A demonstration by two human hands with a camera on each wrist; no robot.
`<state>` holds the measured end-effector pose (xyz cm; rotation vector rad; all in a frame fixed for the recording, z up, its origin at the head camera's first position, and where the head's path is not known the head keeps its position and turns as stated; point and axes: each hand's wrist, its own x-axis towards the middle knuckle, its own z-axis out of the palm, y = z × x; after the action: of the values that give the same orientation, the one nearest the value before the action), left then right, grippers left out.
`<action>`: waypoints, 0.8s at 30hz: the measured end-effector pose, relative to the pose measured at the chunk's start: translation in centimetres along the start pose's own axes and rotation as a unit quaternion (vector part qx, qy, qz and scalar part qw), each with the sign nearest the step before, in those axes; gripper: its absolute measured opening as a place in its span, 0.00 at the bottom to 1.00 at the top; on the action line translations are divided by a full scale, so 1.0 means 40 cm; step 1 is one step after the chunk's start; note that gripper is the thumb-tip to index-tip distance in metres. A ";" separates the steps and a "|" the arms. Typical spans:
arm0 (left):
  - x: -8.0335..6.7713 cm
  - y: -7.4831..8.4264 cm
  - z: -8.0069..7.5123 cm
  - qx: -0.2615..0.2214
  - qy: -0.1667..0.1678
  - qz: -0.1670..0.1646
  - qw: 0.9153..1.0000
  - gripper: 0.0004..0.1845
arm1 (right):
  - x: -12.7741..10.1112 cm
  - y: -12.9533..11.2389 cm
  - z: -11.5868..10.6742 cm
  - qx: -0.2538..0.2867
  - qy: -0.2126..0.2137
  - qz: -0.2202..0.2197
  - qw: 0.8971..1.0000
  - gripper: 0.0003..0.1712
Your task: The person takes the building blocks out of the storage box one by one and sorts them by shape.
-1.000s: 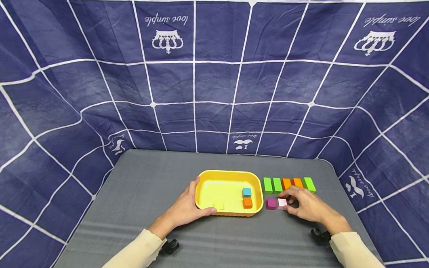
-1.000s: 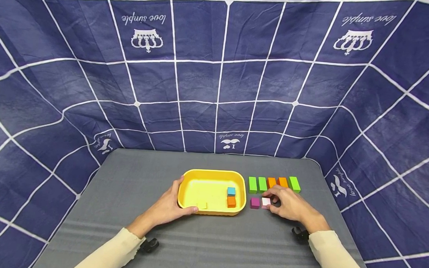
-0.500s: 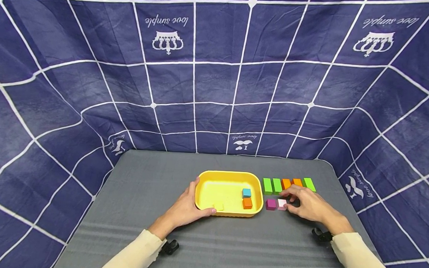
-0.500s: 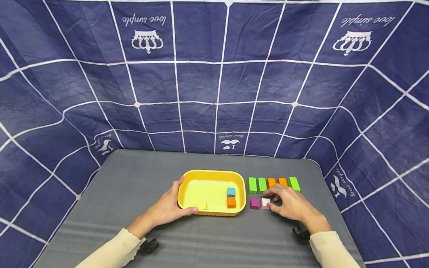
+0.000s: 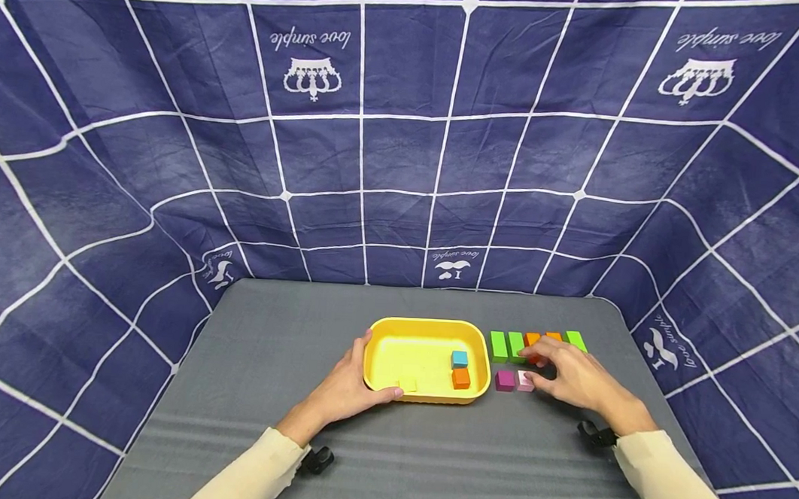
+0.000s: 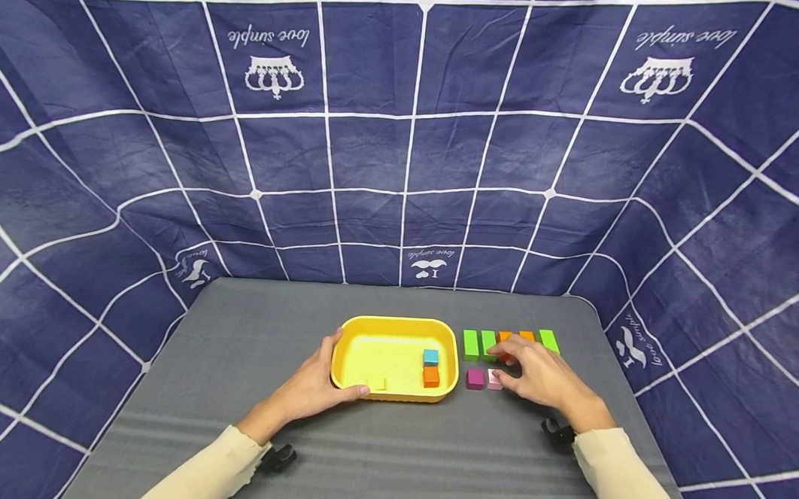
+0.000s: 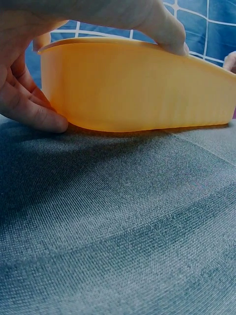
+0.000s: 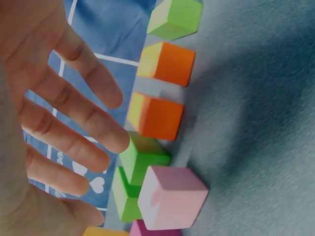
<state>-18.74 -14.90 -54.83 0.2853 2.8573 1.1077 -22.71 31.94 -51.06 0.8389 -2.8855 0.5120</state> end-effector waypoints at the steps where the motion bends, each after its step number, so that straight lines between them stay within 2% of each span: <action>1: 0.000 0.000 0.000 0.000 0.000 -0.001 1.000 0.77 | 0.002 -0.003 -0.002 -0.003 0.001 0.001 1.000 0.21; 13: -0.001 -0.001 0.001 0.001 -0.006 -0.002 1.000 0.77 | 0.043 -0.050 -0.011 -0.013 0.012 -0.030 0.999 0.22; 24: -0.003 0.001 -0.002 0.001 -0.009 -0.008 1.000 0.77 | 0.102 -0.108 -0.009 0.012 -0.007 -0.055 0.998 0.21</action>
<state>-18.64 -14.94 -54.77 0.2714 2.8391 1.0946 -23.84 26.60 -48.73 1.0019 -2.8302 0.5313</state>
